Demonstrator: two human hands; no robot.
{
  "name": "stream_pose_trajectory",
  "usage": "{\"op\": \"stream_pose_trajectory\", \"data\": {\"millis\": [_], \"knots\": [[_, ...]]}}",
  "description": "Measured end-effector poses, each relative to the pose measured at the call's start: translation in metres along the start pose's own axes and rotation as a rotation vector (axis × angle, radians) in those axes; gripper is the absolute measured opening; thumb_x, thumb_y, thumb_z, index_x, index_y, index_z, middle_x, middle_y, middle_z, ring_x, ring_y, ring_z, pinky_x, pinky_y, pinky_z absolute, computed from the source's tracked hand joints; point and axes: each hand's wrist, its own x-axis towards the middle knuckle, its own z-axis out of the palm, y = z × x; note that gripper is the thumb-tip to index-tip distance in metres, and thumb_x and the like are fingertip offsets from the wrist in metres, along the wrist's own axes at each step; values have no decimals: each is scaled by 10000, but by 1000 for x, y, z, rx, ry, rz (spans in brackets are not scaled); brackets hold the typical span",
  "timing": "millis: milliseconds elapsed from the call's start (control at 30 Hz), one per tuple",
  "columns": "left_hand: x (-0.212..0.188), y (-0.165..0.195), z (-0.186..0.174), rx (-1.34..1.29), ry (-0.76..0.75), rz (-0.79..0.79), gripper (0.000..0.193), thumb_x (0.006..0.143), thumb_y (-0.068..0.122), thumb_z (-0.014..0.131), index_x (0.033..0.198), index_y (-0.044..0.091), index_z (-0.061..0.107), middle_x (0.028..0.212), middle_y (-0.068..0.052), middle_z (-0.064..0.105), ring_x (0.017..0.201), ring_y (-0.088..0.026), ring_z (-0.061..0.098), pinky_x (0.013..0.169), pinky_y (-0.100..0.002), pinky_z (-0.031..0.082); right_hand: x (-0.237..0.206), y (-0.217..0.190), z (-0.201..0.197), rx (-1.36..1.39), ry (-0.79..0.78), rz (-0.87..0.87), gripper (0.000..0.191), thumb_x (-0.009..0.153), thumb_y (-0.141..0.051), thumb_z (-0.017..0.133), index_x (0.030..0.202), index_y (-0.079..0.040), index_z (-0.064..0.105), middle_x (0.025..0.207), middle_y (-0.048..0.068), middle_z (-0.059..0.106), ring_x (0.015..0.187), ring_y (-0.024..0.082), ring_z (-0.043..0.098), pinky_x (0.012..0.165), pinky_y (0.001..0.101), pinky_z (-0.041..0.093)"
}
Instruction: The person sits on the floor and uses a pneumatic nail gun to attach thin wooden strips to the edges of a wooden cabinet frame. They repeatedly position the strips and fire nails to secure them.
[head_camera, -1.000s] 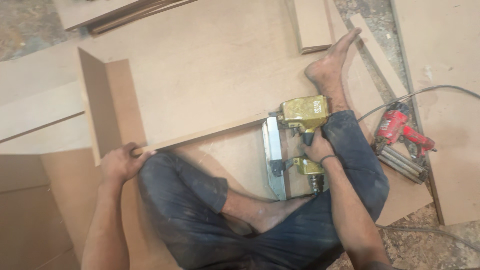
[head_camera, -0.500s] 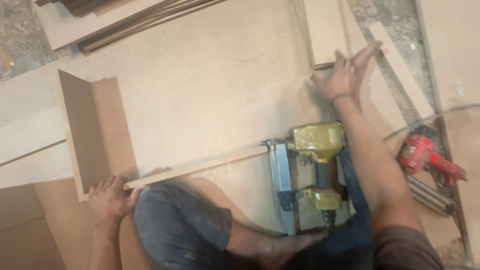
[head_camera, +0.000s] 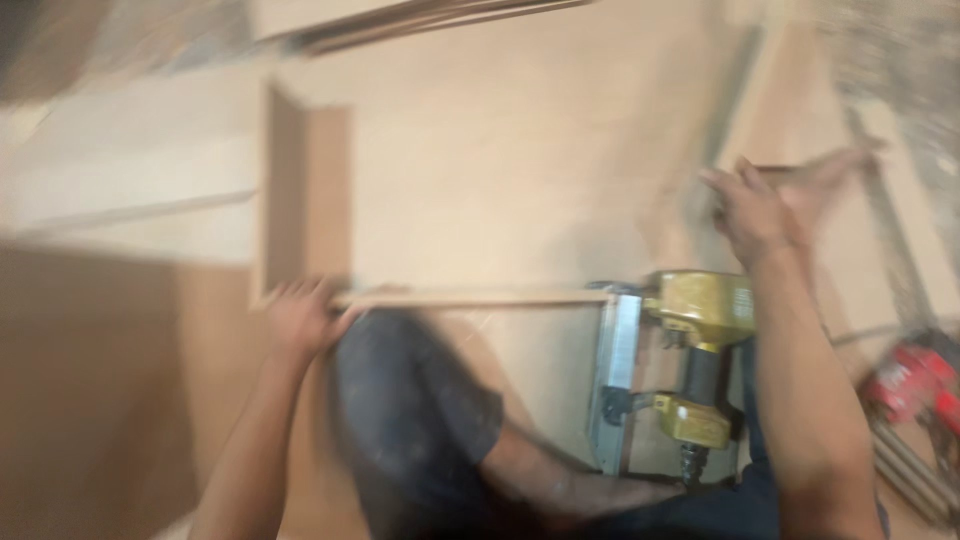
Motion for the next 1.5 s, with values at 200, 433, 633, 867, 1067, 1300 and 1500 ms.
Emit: {"op": "stream_pose_trajectory", "data": {"millis": [200, 433, 633, 867, 1067, 1300, 1500], "knots": [[10, 2, -1, -77, -68, -79, 749, 792, 807, 605, 963, 85, 711, 989, -144, 718, 991, -321, 667, 901, -496, 432, -156, 7, 11, 597, -528, -36, 820, 974, -619, 661, 1534, -45, 493, 1311, 122, 689, 1066, 289, 684, 812, 452, 558], [5, 2, -29, -28, -185, -227, 840, 795, 866, 551, 1025, 73, 701, 1029, -158, 715, 1003, -330, 660, 914, -490, 425, -244, 73, 31, 665, -709, -26, 762, 902, -474, 769, 1437, -8, 490, 1332, 186, 653, 1123, 347, 647, 878, 491, 537], [-12, -14, -19, -51, -282, -448, 872, 868, 885, 521, 973, 45, 731, 918, -190, 727, 887, -368, 678, 923, -508, 457, -242, 114, 10, 600, -684, 166, 786, 814, -391, 774, 1470, -50, 505, 1353, 135, 644, 1236, 337, 612, 1072, 533, 480], [-47, -39, -5, -23, 132, -233, 672, 909, 721, 712, 823, 55, 689, 864, -165, 694, 838, -367, 659, 834, -491, 492, -196, 129, 64, 432, -599, 79, 643, 848, -233, 692, 1438, -62, 501, 1269, 81, 657, 1124, 248, 654, 919, 448, 542], [-53, -53, -6, -87, 154, -125, 612, 867, 682, 742, 799, 77, 674, 802, -133, 670, 807, -335, 657, 816, -486, 485, -169, 125, 119, 84, -464, -63, 656, 862, -148, 676, 1488, -79, 491, 1243, 44, 644, 1038, 183, 619, 865, 380, 531], [-49, -75, -7, -78, 83, -9, 588, 844, 665, 757, 792, 88, 656, 814, -117, 665, 794, -333, 646, 842, -479, 477, -188, 118, 143, -398, -172, -513, 317, 996, -206, 689, 1214, 22, 702, 1031, 131, 754, 940, 221, 681, 898, 374, 546], [-26, -63, -34, -230, 2, -110, 522, 975, 579, 704, 900, 63, 688, 881, -115, 694, 886, -349, 668, 878, -506, 460, -183, 120, 162, -309, -61, -652, 426, 1054, -275, 604, 1322, 54, 644, 1095, 194, 741, 1010, 248, 686, 920, 380, 524]]}}
